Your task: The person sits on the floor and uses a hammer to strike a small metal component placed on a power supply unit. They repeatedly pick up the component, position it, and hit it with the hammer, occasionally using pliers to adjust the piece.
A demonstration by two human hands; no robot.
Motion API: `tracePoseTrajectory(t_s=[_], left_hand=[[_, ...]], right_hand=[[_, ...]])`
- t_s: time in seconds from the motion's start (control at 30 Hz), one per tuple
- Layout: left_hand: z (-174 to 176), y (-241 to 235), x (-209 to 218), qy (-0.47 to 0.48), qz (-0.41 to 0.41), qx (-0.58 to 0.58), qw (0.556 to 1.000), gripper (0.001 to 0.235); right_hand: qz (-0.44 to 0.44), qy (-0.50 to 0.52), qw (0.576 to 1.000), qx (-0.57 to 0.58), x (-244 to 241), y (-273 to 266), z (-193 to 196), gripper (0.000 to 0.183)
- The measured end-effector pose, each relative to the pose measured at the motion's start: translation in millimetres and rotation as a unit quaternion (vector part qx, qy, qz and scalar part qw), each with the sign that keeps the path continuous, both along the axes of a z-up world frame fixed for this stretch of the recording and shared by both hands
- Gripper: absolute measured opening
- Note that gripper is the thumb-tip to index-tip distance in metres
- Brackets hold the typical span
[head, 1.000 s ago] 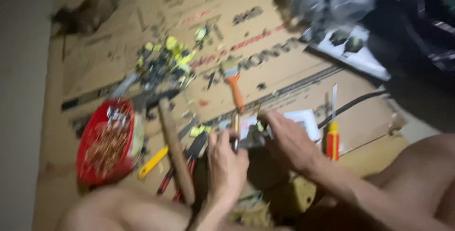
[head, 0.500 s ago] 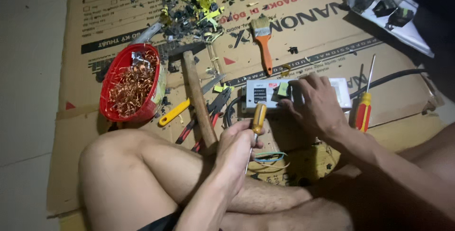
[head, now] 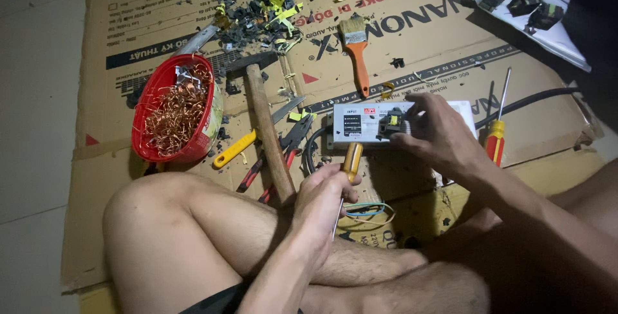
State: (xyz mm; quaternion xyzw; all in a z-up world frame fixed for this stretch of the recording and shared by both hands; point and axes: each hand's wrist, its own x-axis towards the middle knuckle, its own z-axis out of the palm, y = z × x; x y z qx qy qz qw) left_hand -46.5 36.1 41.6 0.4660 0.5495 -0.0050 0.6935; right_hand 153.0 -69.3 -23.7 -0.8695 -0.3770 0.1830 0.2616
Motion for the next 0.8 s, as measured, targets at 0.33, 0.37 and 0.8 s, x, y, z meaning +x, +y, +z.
tracePoseTrajectory(t_s=[0.33, 0.37, 0.8], left_hand=[[-4.9, -5.7, -0.6, -0.024, -0.009, -0.002, 1.000, 0.012], [0.2, -5.7, -0.7, -0.018, -0.019, -0.002, 1.000, 0.012], [-4.2, -12.1, 4.7, 0.000, -0.018, 0.001, 1.000, 0.012]], right_hand=[[0.002, -0.101, 0.995, -0.020, -1.2, 1.1, -26.3, 0.047], [0.009, -0.093, 0.996, 0.004, 0.1, 0.2, -27.8, 0.038], [0.052, -0.119, 0.991, 0.043, -7.7, -4.7, -12.8, 0.043]])
